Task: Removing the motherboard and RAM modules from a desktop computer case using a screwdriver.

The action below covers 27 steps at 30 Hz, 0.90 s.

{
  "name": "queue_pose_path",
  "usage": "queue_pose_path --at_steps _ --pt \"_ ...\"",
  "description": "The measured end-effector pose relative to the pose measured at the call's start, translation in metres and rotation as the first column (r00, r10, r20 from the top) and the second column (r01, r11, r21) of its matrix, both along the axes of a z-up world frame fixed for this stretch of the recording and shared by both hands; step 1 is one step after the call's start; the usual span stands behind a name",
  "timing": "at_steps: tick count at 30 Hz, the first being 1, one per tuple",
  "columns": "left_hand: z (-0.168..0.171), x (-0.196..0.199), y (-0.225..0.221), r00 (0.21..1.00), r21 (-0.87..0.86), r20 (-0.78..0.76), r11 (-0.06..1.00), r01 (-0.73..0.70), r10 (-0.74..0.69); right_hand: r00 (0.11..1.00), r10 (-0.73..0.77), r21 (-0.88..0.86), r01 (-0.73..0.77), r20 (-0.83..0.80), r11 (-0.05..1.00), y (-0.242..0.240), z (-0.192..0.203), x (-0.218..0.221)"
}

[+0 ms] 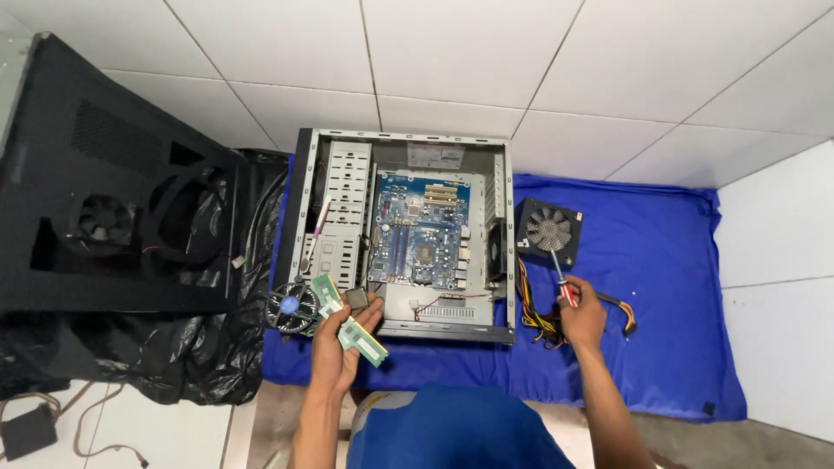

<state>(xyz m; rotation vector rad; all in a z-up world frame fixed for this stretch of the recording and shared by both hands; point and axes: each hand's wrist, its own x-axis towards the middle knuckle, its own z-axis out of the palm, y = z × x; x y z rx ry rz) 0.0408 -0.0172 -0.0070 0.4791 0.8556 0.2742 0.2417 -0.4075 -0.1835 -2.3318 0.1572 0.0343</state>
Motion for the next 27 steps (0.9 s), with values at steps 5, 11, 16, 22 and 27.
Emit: queue_pose_path --at_steps 5,11,16,22,27 --pt "-0.002 0.002 -0.004 1.0 -0.017 -0.004 1.0 0.001 -0.001 1.0 0.003 0.068 -0.003 -0.001 0.998 0.045 0.058 0.022" --pt "-0.016 -0.005 -0.003 0.999 -0.013 0.02 1.0 0.027 -0.027 0.995 0.101 -0.156 -0.099 0.005 0.983 0.055 0.014 0.1" --pt "-0.012 -0.017 -0.008 1.0 -0.036 0.008 0.999 0.029 -0.029 0.971 0.233 -0.383 -0.238 -0.06 0.892 0.051 -0.033 0.134" --pt "-0.027 -0.025 -0.011 0.999 -0.052 0.045 0.998 0.033 -0.03 0.966 0.259 -0.407 -0.241 -0.009 0.881 0.047 -0.04 0.132" --pt "-0.028 -0.021 -0.009 0.994 -0.071 0.091 0.995 0.068 -0.061 0.967 0.235 -0.398 -0.18 0.095 0.9 0.047 -0.023 0.116"
